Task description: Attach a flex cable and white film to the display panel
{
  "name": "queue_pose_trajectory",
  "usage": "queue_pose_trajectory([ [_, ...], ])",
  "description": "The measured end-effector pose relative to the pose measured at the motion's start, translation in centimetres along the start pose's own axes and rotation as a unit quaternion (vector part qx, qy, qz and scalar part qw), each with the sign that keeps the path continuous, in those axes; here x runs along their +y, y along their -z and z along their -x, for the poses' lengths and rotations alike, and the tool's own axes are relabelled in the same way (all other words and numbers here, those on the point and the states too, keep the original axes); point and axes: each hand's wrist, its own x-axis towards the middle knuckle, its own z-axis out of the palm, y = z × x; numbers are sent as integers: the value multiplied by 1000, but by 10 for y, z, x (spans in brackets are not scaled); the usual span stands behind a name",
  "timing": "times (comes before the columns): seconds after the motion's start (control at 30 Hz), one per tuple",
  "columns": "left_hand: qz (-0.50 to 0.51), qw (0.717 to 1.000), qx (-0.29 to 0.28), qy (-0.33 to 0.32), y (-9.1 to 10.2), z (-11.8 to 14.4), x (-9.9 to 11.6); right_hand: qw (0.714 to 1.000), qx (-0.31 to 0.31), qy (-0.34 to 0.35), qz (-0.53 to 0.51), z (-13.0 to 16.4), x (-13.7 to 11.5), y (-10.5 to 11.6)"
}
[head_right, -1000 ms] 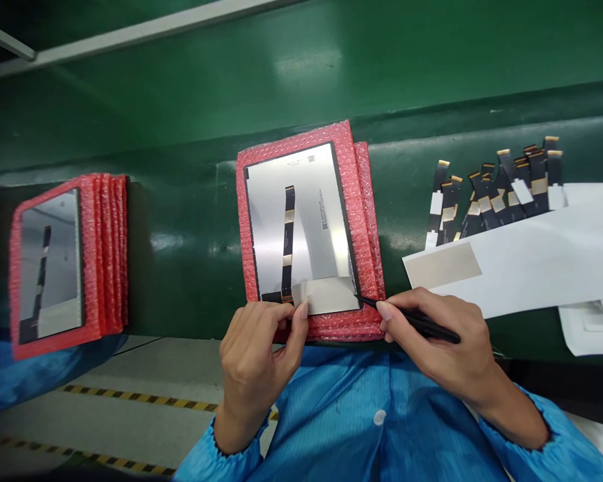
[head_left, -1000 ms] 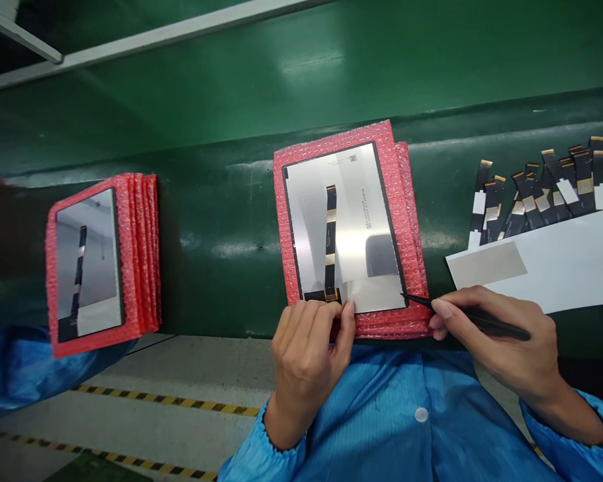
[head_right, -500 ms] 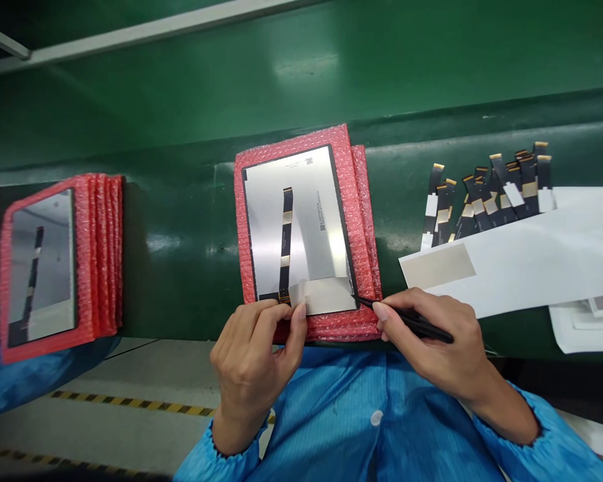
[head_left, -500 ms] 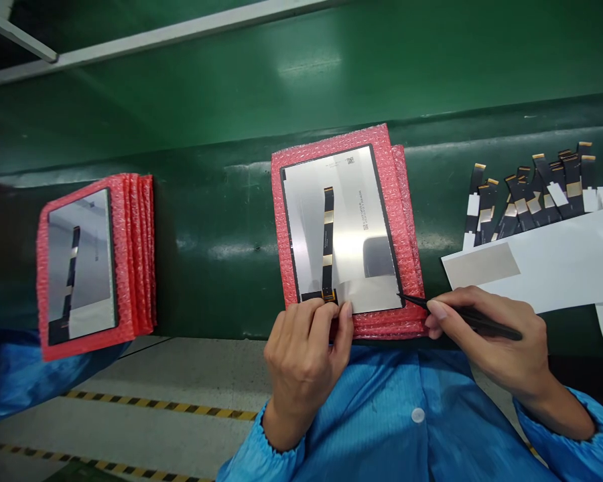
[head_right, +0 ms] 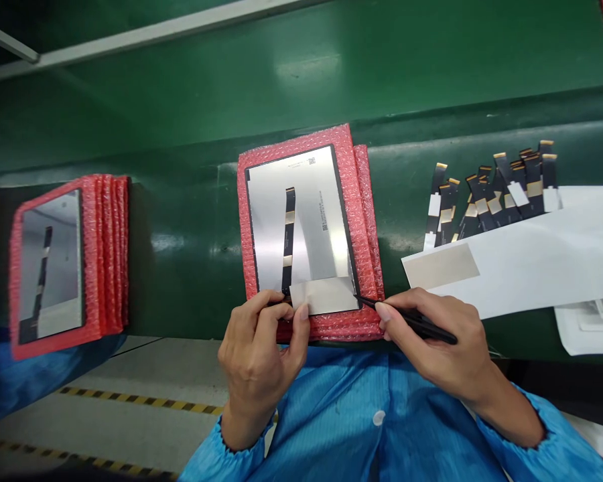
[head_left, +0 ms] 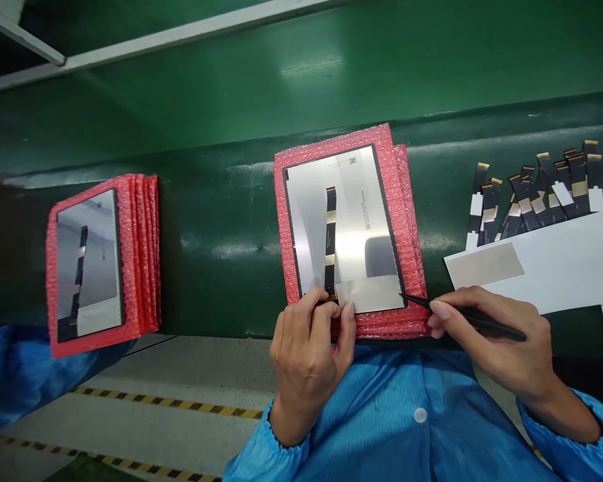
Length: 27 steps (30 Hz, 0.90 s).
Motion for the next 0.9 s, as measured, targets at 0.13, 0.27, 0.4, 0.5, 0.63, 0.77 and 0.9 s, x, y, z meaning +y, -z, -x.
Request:
queue_pose_trajectory([
  [0.13, 27, 999, 18, 41, -2, 3, -3, 1000, -1, -2, -3, -1, 0, 0],
  [0.27, 56, 997, 18, 42, -4, 6, -6, 1000, 2, 2, -5, 0, 0, 0],
  [0.4, 85, 995, 24, 50, -4, 8, -7, 1000, 5, 8, -7, 0, 0, 0],
  [0.5, 102, 993, 35, 45, -3, 11, -6, 1000, 7, 12, -3, -1, -1, -1],
  [0.63, 93, 992, 48, -70, -4, 11, -3, 1000, 0, 18, -4, -2, -1, 0],
  [0.77, 86, 975, 18, -202, -9, 6, 0, 1000, -7, 26, 0, -3, 0, 1],
  [0.9, 96, 972, -1, -215, -14, 3, 1, 999, -12, 33, -9, -3, 0, 0],
])
